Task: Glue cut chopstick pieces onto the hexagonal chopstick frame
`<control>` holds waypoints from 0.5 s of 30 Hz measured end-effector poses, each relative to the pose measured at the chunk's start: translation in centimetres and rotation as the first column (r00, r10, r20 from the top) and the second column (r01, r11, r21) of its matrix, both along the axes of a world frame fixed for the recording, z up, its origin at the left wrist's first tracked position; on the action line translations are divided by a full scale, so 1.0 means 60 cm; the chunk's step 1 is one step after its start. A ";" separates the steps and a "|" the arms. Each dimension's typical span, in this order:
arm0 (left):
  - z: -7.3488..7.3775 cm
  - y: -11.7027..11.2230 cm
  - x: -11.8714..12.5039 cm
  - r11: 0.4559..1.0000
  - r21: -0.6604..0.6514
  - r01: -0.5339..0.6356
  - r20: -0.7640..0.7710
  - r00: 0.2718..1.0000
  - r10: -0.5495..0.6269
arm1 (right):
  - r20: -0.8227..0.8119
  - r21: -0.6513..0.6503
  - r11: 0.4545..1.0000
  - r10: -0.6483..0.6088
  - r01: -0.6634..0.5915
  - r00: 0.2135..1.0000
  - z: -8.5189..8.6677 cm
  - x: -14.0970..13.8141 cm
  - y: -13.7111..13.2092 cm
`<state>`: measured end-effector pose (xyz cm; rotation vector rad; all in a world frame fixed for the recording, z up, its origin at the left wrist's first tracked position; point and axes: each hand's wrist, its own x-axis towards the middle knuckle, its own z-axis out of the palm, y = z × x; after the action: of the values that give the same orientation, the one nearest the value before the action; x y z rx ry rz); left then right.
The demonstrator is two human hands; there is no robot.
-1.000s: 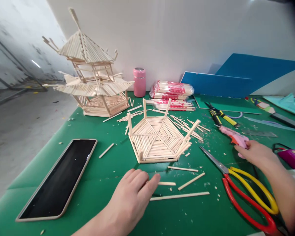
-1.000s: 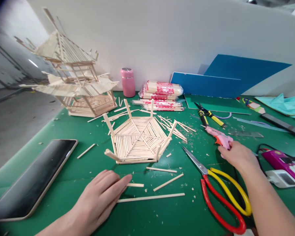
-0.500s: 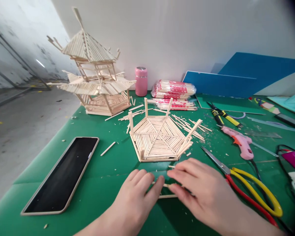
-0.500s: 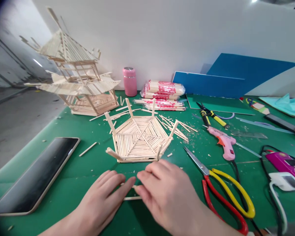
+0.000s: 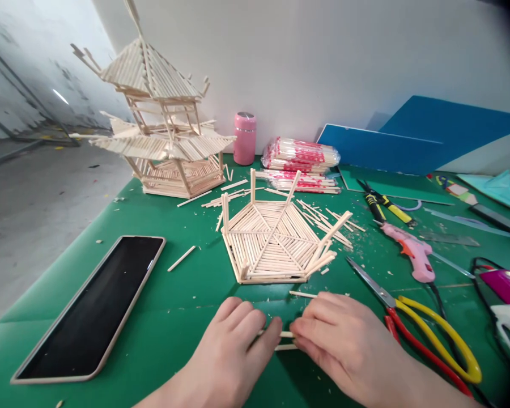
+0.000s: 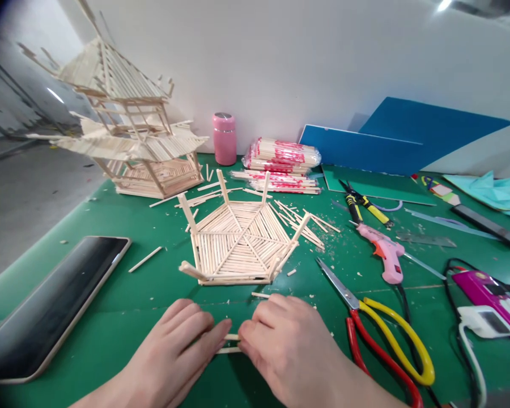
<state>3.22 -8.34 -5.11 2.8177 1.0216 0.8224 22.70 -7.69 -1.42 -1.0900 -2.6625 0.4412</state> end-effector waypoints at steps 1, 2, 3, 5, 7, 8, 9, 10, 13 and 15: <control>-0.005 0.000 0.001 1.000 0.016 -0.002 -0.013 1.000 0.002 | -0.011 -0.009 1.000 0.010 -0.010 1.000 -0.001 -0.001 -0.002; -0.008 -0.001 0.002 1.000 0.025 -0.007 -0.016 1.000 0.007 | -0.031 -0.028 0.999 0.019 -0.019 0.999 -0.002 -0.001 -0.003; -0.011 -0.002 0.003 1.000 0.018 -0.010 -0.016 1.000 0.010 | -0.066 -0.055 0.998 0.013 -0.017 0.998 -0.002 0.003 -0.003; -0.012 -0.004 0.004 0.999 -0.039 -0.007 -0.024 1.000 0.006 | -0.148 -0.103 0.992 -0.087 0.072 0.985 -0.004 0.026 0.006; -0.011 -0.007 0.002 0.994 -0.111 -0.008 -0.033 0.999 0.004 | -0.198 -0.085 0.936 -0.352 0.342 0.915 -0.010 0.077 0.027; -0.010 -0.008 0.002 0.991 -0.131 -0.001 -0.026 1.000 -0.002 | -0.221 -0.004 0.830 -0.545 0.558 0.809 -0.016 0.110 0.041; -0.009 -0.009 0.001 0.991 -0.130 0.015 -0.004 1.000 -0.016 | -0.200 0.066 0.668 -0.719 0.741 0.665 -0.023 0.147 0.056; -0.009 -0.010 0.000 0.992 -0.115 0.043 0.026 0.999 -0.041 | -0.161 0.124 0.492 -0.847 0.862 0.506 -0.031 0.185 0.071; -0.003 -0.010 -0.001 0.990 -0.072 0.124 0.095 0.989 -0.117 | -0.054 0.175 0.336 -0.935 0.925 0.350 -0.057 0.281 0.103; 0.006 -0.011 -0.002 0.983 -0.130 0.132 0.094 0.988 -0.120 | 0.033 0.190 0.285 -0.958 0.939 0.284 -0.070 0.318 0.112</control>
<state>3.07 -9.00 -4.73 2.6761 0.8430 0.8195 41.80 -0.95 -5.63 -2.4226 -1.5085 -0.1012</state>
